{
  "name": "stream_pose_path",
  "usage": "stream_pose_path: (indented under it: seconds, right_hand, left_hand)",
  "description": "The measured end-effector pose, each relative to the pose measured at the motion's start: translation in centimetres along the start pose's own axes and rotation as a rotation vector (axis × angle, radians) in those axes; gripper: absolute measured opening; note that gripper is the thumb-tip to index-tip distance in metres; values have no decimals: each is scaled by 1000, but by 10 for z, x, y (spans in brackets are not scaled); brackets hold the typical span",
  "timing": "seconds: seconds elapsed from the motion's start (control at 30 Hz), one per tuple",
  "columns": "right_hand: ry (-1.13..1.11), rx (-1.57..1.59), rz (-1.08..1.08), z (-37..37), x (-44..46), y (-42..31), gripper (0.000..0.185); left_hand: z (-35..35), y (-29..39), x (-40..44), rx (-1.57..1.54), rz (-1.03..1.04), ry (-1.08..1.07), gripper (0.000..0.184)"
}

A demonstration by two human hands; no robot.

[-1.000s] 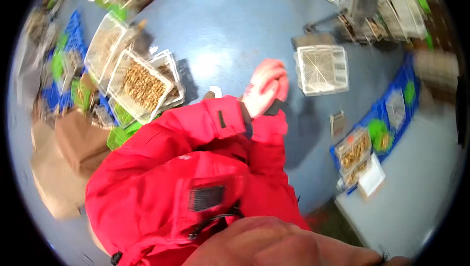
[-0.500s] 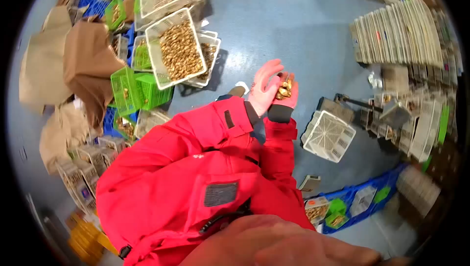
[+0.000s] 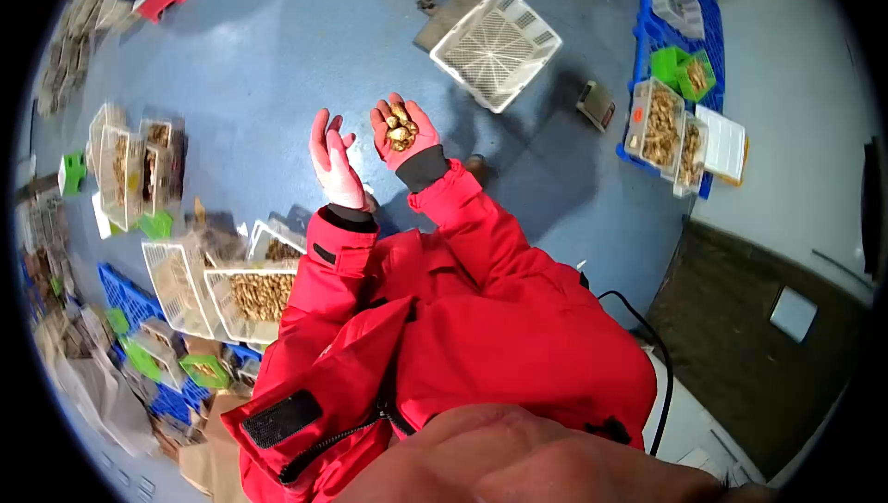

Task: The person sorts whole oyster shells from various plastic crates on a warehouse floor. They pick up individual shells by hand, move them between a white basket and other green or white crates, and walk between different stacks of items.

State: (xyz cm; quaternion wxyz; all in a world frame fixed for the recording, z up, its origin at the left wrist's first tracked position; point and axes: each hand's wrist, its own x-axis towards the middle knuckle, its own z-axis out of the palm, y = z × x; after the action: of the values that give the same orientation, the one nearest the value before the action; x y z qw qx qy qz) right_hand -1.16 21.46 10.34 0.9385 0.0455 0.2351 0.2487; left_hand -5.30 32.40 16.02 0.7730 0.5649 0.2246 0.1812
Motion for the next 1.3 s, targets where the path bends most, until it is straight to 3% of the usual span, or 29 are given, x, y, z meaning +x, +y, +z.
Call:
stream_pose_path:
  seconds: [0.17, 0.2, 0.4, 0.5, 0.53, 0.57, 0.8, 0.83, 0.9, 1.03, 1.23, 1.3]
  right_hand:
    - [-9, 91, -304, 38, -36, -86, 25]
    - [-63, 157, -349, 54, -54, -176, 26]
    - [-100, 248, -617, 80, -108, -307, 26]
    - [-178, 231, -630, 96, -118, -360, 24]
    - [-302, 237, -644, 101, -115, -377, 23]
    - [-240, 283, -671, 105, -111, -433, 23]
    - [-93, 279, -879, 125, -83, -636, 24]
    - [-378, 195, -722, 130, -94, -679, 23]
    - [-272, 234, -673, 166, -118, -721, 22]
    - [-155, 312, -830, 191, -112, -826, 25]
    - [-173, 296, -861, 181, -61, -999, 26]
    - [-134, 349, -895, 174, -23, -1062, 24]
  left_hand:
    - [71, 3, -5, 126, -268, -317, 53]
    - [157, -20, -15, 190, -288, -325, 56]
    - [254, -37, -44, 246, -494, -530, 62]
    - [293, -50, -41, 197, -529, -604, 57]
    - [305, -52, -37, 175, -549, -611, 56]
    - [352, -79, -31, 201, -599, -588, 55]
    - [516, -201, 15, 206, -802, -588, 51]
    - [558, -195, 8, 182, -778, -687, 49]
    - [616, -187, 19, 240, -753, -909, 47]
    - [725, -180, 36, 256, -893, -1052, 41]
    - [841, -268, 101, 265, -980, -866, 38]
    - [873, -294, 133, 294, -916, -828, 35]
